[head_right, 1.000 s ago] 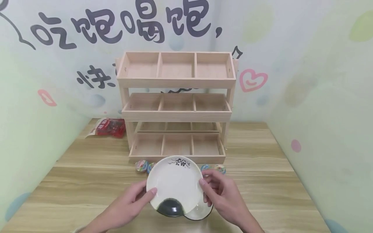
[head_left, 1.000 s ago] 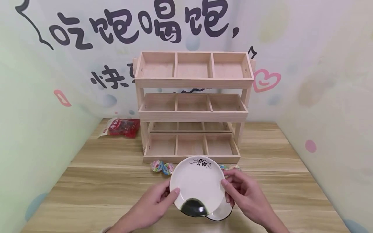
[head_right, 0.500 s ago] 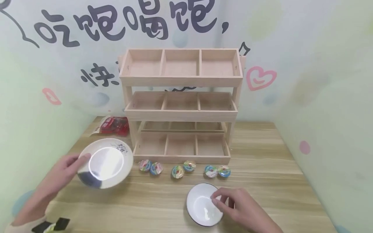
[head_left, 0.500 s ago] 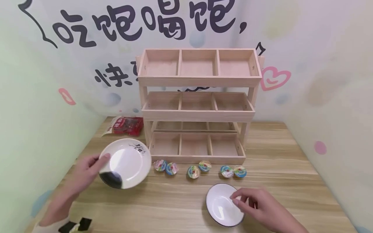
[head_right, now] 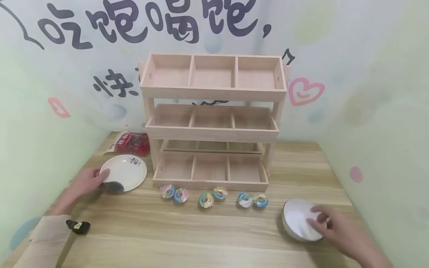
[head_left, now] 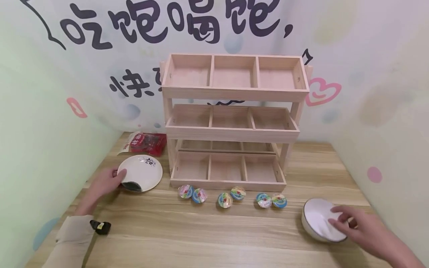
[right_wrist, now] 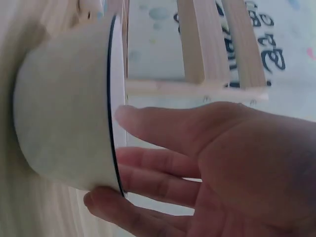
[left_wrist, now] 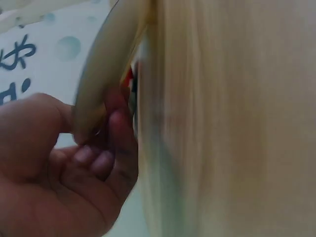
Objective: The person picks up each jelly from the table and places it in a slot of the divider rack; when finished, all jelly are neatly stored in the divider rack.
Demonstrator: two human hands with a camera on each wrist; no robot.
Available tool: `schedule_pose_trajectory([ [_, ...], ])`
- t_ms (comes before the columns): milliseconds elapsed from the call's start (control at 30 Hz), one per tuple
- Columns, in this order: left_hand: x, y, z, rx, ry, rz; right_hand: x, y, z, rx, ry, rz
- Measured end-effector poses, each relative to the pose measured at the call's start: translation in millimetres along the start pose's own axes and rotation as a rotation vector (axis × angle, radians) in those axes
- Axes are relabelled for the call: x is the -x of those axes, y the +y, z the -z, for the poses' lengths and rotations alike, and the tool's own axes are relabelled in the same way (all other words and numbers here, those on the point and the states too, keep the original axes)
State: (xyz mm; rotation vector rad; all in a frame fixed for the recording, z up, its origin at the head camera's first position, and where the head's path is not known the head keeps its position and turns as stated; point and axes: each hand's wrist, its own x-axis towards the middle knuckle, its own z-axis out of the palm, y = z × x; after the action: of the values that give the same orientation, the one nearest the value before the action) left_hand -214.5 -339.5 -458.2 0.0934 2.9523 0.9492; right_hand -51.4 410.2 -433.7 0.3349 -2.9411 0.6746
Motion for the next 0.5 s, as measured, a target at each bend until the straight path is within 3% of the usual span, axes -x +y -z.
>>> schedule_pose_trajectory([
  [200,-15.7,5.0,-5.5,-0.062,0.009,-0.018,-39.7,28,14,-0.019,0.029,-0.077],
  [367,-22.2,6.3,-9.5,-0.097,0.016,0.036,-71.2,36,5,-0.026,0.006,-0.125],
  [500,-24.3,1.2,-11.0,-0.099,0.043,0.042,-83.4,39,-4,0.001,0.071,-0.147],
])
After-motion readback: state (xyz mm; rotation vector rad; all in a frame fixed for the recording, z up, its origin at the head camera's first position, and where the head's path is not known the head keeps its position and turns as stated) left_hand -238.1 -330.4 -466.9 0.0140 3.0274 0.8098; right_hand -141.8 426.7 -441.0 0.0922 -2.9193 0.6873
